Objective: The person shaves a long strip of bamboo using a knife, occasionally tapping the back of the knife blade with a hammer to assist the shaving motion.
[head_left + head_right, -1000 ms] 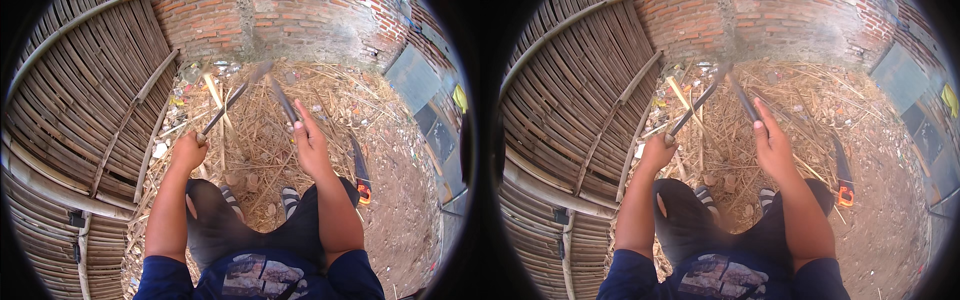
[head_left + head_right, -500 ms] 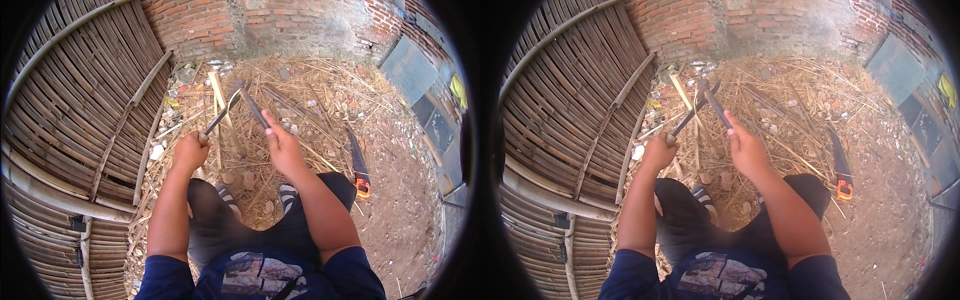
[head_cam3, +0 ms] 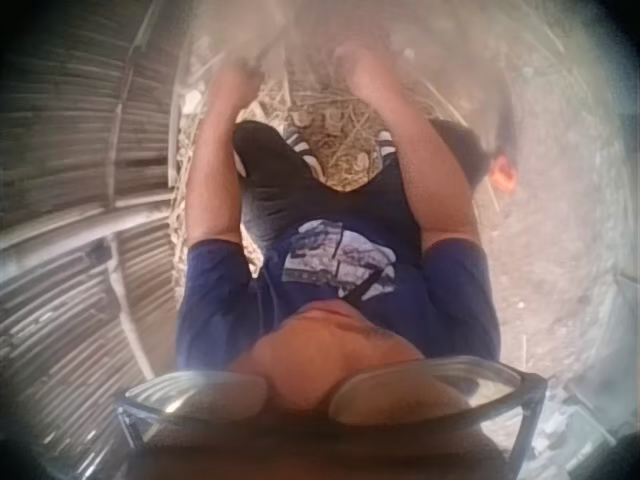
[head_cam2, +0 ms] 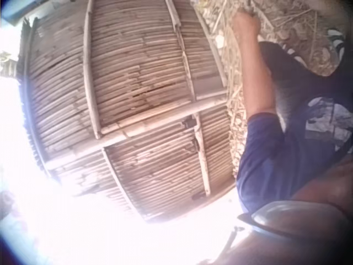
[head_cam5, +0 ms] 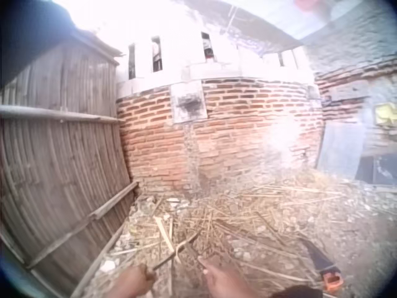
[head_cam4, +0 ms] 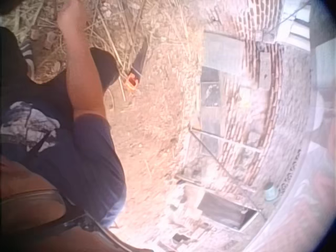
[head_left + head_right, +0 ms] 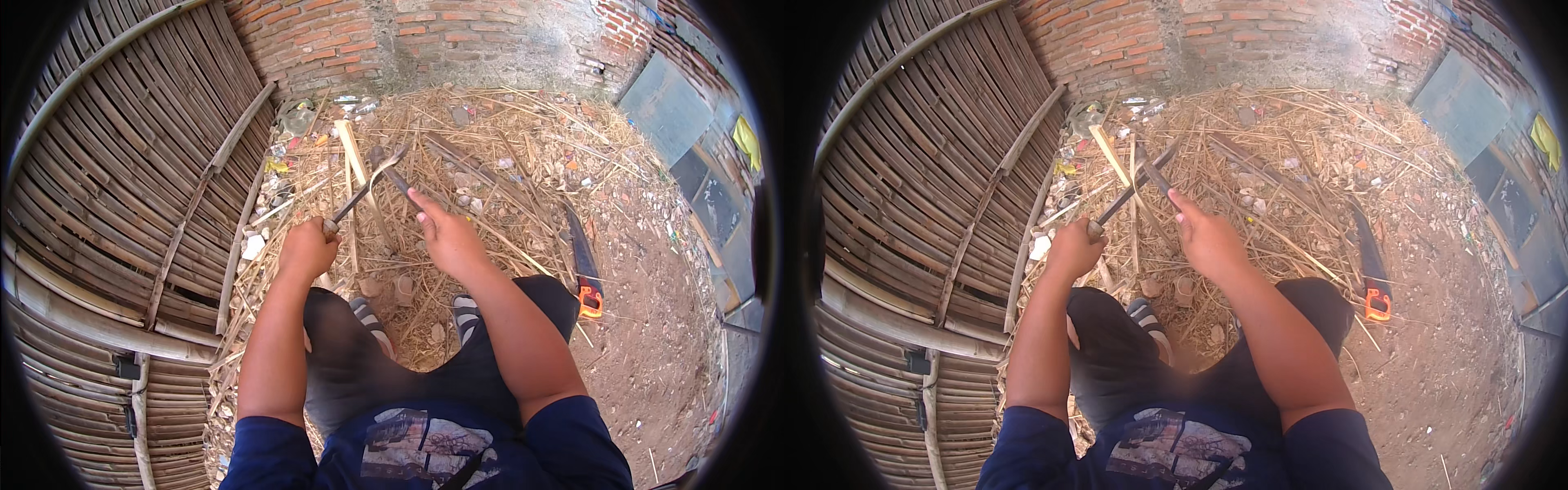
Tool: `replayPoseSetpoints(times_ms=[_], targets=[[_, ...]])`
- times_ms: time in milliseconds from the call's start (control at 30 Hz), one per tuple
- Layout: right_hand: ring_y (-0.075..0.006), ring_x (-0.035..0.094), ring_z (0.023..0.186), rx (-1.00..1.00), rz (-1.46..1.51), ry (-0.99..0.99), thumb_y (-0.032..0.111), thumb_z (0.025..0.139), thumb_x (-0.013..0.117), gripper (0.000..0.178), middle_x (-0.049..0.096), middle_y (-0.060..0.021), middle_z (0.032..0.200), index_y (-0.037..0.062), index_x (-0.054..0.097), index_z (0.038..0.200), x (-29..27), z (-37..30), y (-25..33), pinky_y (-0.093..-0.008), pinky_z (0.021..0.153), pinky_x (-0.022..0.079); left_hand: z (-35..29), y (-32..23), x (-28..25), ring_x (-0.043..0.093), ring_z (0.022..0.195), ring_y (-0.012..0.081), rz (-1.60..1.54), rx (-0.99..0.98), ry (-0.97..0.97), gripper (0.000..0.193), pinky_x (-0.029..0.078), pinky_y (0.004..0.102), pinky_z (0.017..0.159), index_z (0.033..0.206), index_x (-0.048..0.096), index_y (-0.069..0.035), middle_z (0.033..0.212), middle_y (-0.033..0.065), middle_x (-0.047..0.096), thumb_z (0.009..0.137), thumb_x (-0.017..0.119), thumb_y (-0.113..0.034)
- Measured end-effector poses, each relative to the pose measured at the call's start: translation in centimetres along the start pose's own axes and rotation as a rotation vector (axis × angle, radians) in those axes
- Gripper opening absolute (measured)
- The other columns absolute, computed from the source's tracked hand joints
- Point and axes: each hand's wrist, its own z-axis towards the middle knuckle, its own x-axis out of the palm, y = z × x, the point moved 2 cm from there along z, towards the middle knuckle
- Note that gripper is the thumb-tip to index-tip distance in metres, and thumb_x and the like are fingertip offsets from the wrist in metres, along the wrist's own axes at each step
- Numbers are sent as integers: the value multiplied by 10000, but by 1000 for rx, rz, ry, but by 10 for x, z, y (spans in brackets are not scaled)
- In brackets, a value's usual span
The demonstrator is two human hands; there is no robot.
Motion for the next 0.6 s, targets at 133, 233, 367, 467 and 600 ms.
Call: replayPoseSetpoints(times_ms=[133,233,367,467,600], targets=[[-335,624,580,-47,152,-106,264,1060,499,444,630,-150,683,318,482,1501,13,2,-13,-442,607,497,-1,2,7,694,926,415,-22,9,-29,341,541,489,839,974,660,3,929,246,719,856,754,-303],[-284,605,549,-47,216,-135,251,1063,505,443,626,-145,691,324,488,1500,0,-6,-2,-403,583,481,-2,9,10,692,918,428,-31,-13,-13,369,537,493,830,976,654,17,923,255,717,849,758,-314],[-223,611,561,-369,363,-441,212,1064,513,451,659,-152,766,329,493,1499,-16,-11,1,-358,579,479,0,4,11,700,916,411,-49,-21,-35,321,550,479,833,971,658,2,908,236,723,863,743,-288],[-212,634,610,-373,326,-467,191,1059,519,450,691,-175,846,313,503,1492,-16,-5,0,-359,602,493,5,6,13,699,915,414,-66,-13,-48,332,550,481,827,976,658,3,908,236,724,863,746,-296],[-225,653,648,-39,197,-69,222,1058,519,432,705,-204,886,299,511,1484,4,1,-2,-371,627,508,8,13,16,699,937,405,-42,-25,-44,334,552,479,834,982,666,1,924,234,725,861,750,-299]])
